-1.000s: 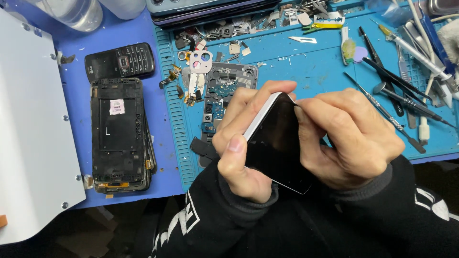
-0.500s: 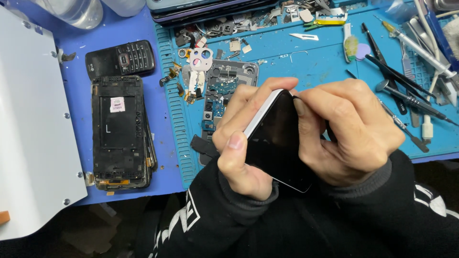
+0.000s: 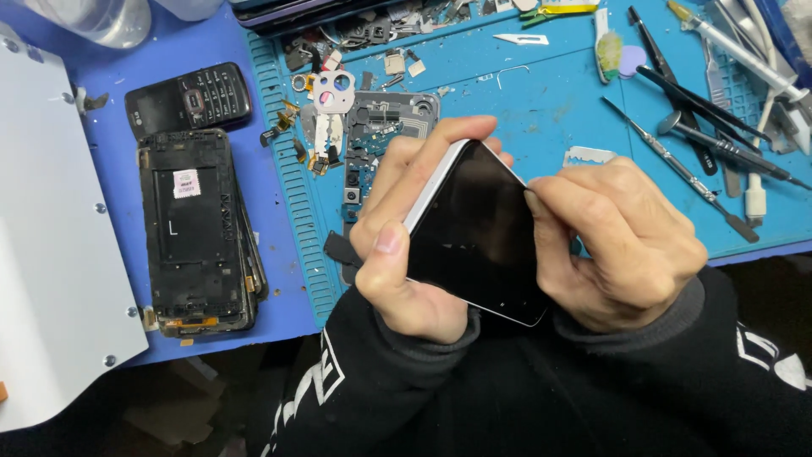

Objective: Prying the screen off a smartphone using a plastic pick and solvent.

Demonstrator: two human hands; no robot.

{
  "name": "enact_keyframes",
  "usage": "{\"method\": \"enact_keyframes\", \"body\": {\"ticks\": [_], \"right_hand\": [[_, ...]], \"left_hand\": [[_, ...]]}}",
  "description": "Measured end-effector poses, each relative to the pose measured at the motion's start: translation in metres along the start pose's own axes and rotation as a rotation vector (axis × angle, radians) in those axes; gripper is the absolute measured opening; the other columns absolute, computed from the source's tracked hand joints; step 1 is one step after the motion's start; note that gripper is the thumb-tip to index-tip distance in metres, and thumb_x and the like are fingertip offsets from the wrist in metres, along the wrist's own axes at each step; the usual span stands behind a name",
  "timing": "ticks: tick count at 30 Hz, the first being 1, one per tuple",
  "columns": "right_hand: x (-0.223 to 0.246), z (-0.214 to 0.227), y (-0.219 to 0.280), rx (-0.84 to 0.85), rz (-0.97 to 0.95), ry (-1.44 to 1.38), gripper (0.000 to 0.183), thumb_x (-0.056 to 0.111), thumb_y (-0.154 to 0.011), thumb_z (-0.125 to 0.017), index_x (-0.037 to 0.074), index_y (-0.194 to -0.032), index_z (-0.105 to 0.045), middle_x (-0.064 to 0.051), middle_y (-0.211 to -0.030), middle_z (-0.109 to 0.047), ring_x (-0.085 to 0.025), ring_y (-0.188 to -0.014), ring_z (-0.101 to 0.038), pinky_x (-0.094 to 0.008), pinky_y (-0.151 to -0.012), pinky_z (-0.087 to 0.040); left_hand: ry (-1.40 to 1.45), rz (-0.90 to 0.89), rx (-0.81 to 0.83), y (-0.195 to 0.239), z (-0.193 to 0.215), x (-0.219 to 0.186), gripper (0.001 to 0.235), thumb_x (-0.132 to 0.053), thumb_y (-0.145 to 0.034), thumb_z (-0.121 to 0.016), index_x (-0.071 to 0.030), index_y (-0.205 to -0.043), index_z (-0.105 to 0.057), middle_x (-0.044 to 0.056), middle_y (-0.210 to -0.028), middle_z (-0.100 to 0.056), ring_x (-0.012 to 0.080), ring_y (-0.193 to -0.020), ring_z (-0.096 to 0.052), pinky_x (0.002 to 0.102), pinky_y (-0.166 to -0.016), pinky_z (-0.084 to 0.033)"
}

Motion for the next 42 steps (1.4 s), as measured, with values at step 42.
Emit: {"method": "enact_keyframes", "body": {"ticks": [42], "right_hand": [[-0.036, 0.024, 0.068, 0.075, -0.186, 0.098, 0.024, -0.005, -0.080, -0.089, 0.004, -0.098, -0.076, -0.007, -0.090, -0.068, -0.025, -0.090, -0.061, -0.029, -0.075, -0.048]], "left_hand": [[0.523, 0.195, -0.072, 0.014, -0.008, 0.021, 0.074, -0.048, -0.097, -0.044, 0.012, -0.140, -0.046, 0.019, -0.109, -0.056, 0.0366, -0.105, -0.063, 0.052, -0.097, -0.053]]}}
Point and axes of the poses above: each hand's wrist, its own y-axis away from the middle knuckle, its own z-axis out of the back of the hand, x = y × z, the point moved 2 cm from there along -y, towards the middle knuckle
